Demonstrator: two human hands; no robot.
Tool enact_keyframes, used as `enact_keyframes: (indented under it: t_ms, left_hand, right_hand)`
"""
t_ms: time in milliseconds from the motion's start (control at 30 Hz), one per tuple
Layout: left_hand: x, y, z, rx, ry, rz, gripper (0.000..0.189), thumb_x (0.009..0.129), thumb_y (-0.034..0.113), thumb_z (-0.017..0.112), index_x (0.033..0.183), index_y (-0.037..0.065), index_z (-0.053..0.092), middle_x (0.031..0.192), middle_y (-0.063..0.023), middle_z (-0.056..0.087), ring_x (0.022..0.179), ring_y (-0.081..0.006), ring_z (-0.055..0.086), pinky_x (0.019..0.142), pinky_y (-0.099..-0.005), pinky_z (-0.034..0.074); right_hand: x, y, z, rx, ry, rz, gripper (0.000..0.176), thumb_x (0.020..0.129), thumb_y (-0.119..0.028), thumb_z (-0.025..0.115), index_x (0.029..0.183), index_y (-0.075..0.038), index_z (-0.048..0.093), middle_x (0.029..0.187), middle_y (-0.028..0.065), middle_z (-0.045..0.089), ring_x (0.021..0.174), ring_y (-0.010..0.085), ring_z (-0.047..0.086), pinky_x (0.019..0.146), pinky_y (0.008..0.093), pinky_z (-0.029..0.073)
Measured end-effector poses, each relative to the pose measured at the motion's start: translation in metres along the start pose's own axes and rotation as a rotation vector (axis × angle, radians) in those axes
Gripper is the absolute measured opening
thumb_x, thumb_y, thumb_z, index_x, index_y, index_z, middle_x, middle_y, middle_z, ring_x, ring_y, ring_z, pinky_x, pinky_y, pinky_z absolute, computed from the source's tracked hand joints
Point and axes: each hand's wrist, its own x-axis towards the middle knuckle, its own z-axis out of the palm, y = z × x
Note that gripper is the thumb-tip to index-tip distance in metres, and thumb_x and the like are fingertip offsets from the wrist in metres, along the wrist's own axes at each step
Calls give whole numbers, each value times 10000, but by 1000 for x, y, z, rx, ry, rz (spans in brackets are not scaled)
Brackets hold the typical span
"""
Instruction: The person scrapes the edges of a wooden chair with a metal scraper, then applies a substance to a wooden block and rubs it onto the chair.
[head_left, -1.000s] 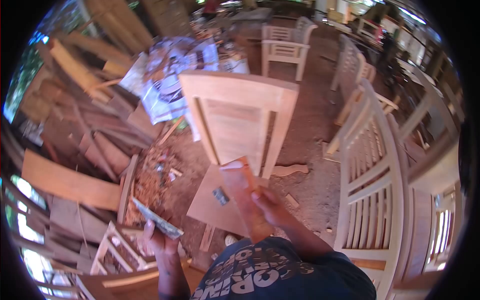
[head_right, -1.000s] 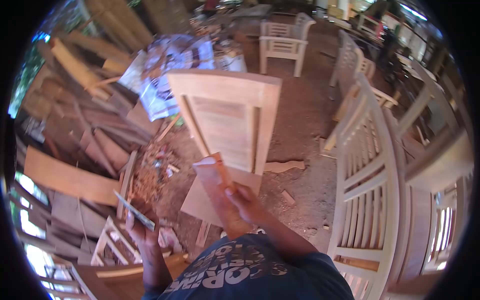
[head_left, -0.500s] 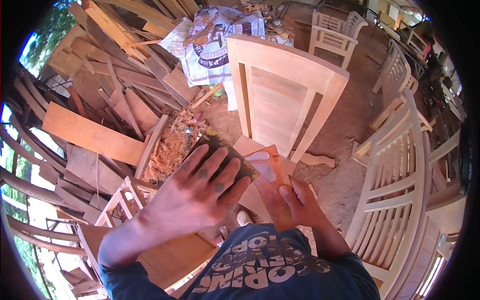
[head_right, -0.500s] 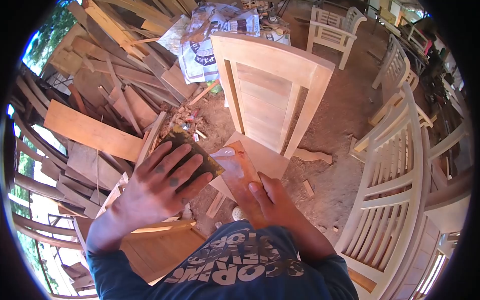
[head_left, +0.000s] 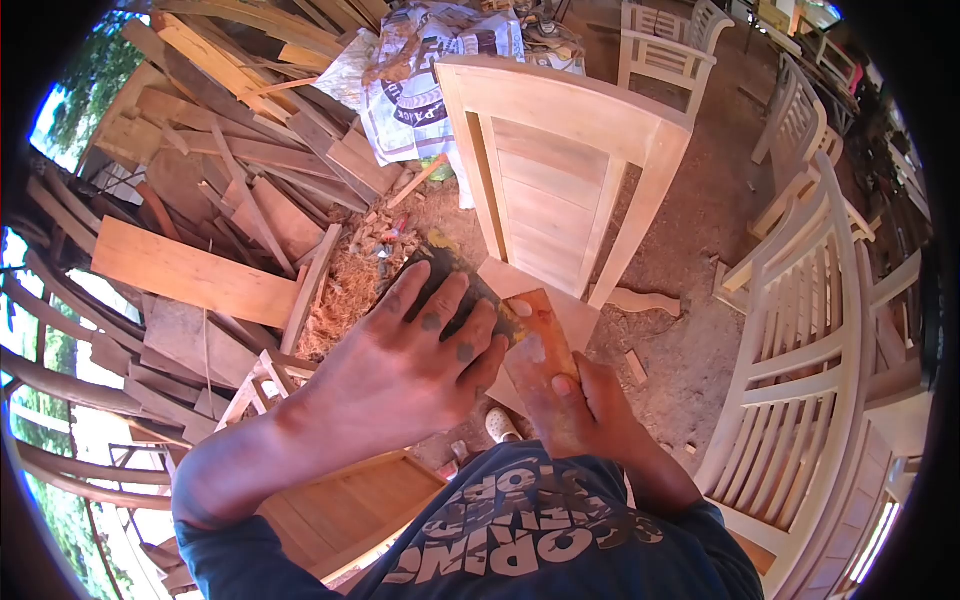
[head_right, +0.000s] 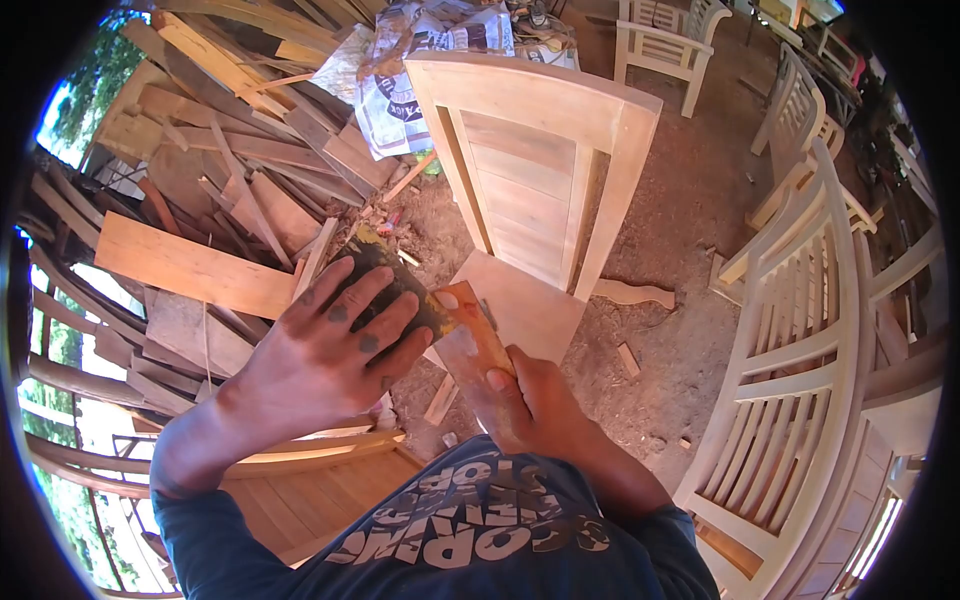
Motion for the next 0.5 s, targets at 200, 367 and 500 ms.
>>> enact_keyframes:
  t_ms: [200, 367, 500]
  left_hand:
    - [0, 0, -2, -15, -53, 18, 314, 729, 194, 611, 1022, 112, 688, 1085, -88, 629, 1069, -317, 566, 955, -498, 440]
    - [-2, 3, -4, -29, -46, -5, 294, 753, 189, 599, 1022, 110, 686, 1082, -93, 620, 1055, -317, 565, 943, -488, 448]
    - [-5, 5, -3, -37, -29, -39, 288, 754, 190, 600, 1019, 109, 680, 1083, -100, 599, 1045, -309, 562, 931, -474, 455]
  right_hand:
    - [-4, 5, 8, 37, 13, 18, 348, 981, -298, 439, 881, 31, 488, 653, 231, 539, 612, 418, 572, 557, 421, 429]
    - [-5, 4, 8, 1, 0, 10, 351, 980, -303, 445, 880, 30, 488, 644, 227, 534, 585, 409, 563, 535, 412, 422]
    - [-3, 0, 10, 62, 42, -6, 346, 978, -297, 460, 872, 31, 482, 630, 225, 520, 560, 406, 548, 518, 406, 411]
